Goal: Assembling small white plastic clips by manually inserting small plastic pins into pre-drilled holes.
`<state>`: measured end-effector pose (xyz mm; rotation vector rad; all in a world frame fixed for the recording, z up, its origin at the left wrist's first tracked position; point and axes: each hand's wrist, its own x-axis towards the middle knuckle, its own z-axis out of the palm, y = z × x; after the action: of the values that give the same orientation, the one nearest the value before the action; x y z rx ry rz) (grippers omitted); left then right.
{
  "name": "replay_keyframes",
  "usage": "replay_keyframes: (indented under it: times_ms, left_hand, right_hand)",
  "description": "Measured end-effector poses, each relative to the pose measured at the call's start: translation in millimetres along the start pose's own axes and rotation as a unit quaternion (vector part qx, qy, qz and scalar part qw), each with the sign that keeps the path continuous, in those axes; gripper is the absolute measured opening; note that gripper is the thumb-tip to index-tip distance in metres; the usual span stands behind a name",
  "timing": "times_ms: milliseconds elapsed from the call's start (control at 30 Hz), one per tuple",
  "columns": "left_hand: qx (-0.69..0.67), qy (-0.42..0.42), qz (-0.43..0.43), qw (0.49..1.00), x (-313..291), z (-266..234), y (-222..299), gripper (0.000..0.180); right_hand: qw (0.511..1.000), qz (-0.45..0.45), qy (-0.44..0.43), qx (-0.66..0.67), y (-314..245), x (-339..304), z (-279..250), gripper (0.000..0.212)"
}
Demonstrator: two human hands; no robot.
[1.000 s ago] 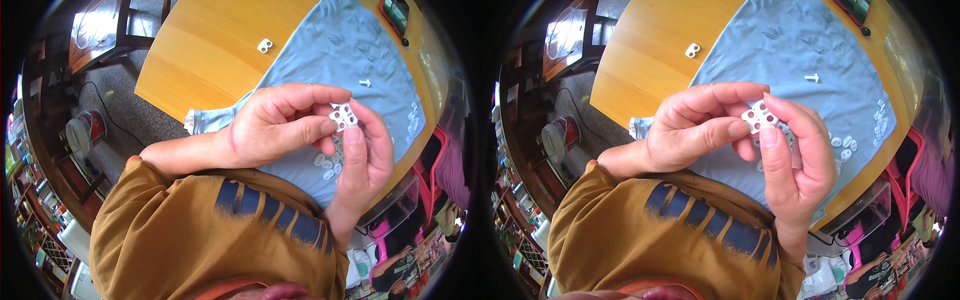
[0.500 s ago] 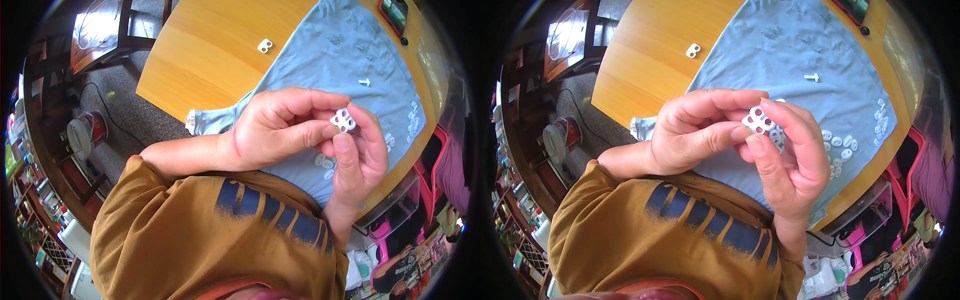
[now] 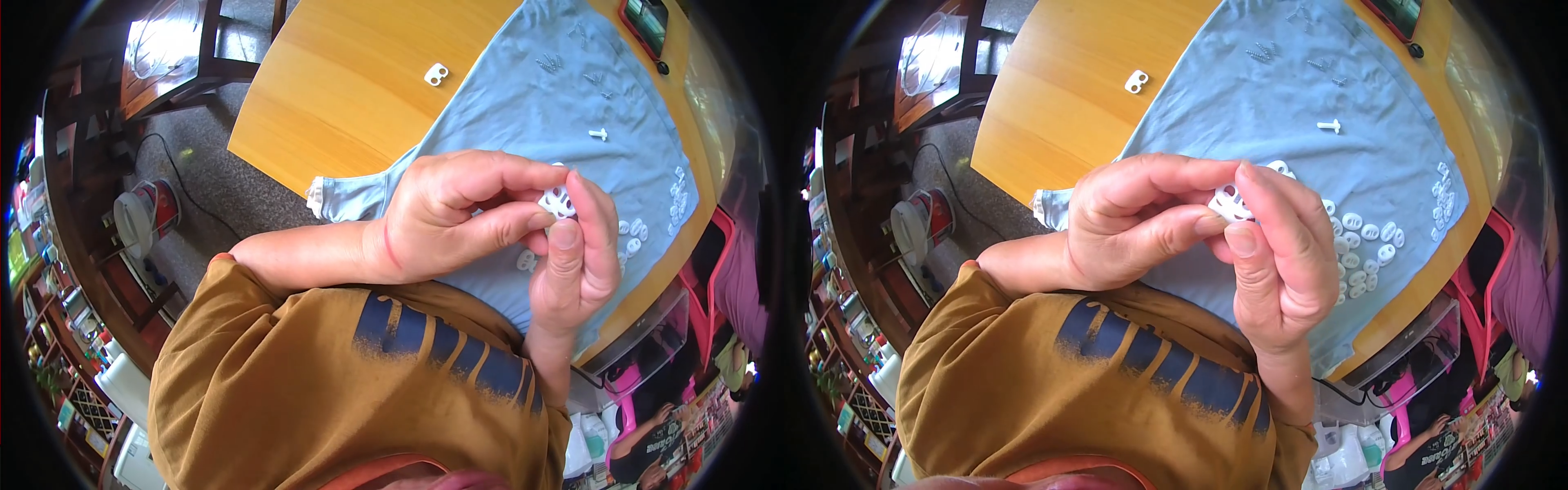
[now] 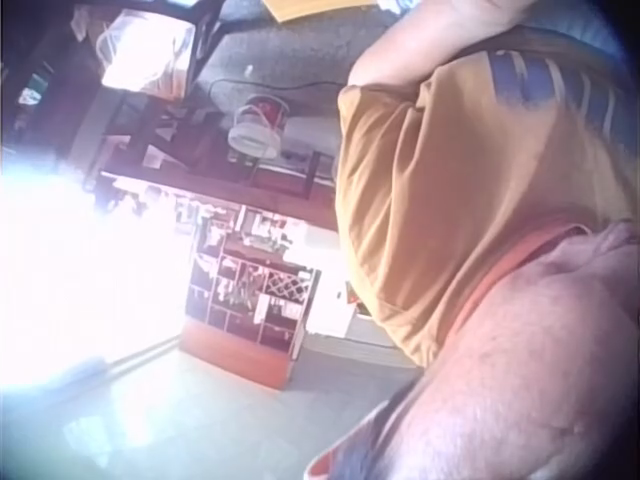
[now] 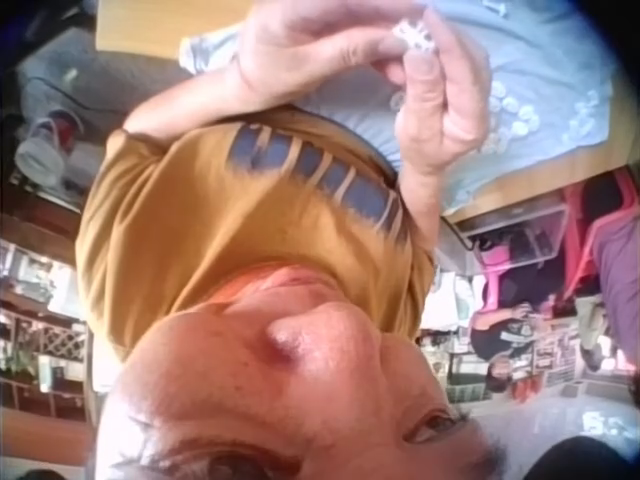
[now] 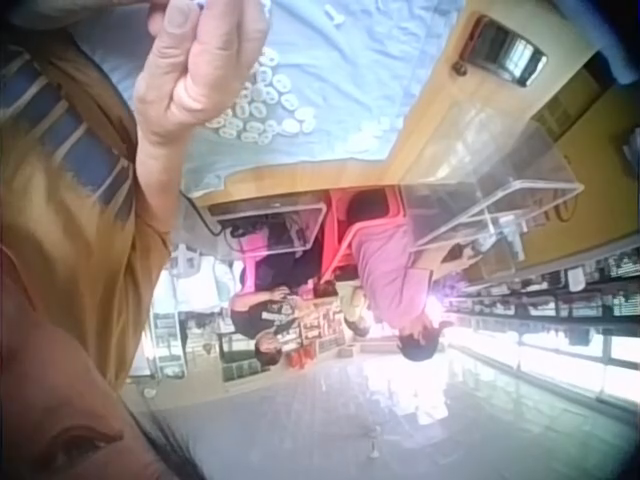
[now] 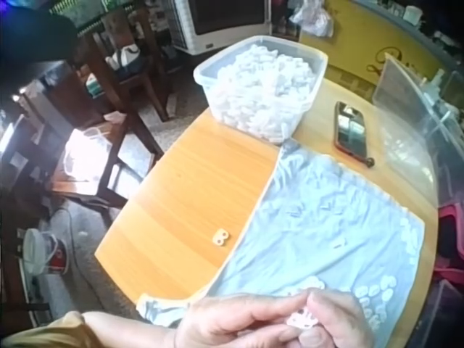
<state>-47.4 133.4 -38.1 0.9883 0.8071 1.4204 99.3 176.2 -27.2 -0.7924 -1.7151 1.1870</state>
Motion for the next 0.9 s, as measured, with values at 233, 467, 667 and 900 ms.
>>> replay_keyframes:
  times_ms: [233,467,667,900]
  left_hand:
    - [0.086,0.022,0.042,0.995,-5,0,1,0.03]
    - [0.091,0.014,0.036,0.995,3,0,5,0.028]
    - [-0.07,0.036,-0.102,0.992,7,8,20,0.027]
    - [-0.02,0.132,-0.134,0.982,41,-3,50,0.027]
  right_hand:
    - [0.995,-0.07,-0.003,-0.075,3,-2,3,0.025]
    - [0.994,-0.072,0.017,-0.081,5,3,3,0.022]
    - [0.994,-0.047,0.001,-0.099,-6,3,-4,0.025]
    - [0.996,-0.02,0.089,-0.016,1,-8,-9,0.032]
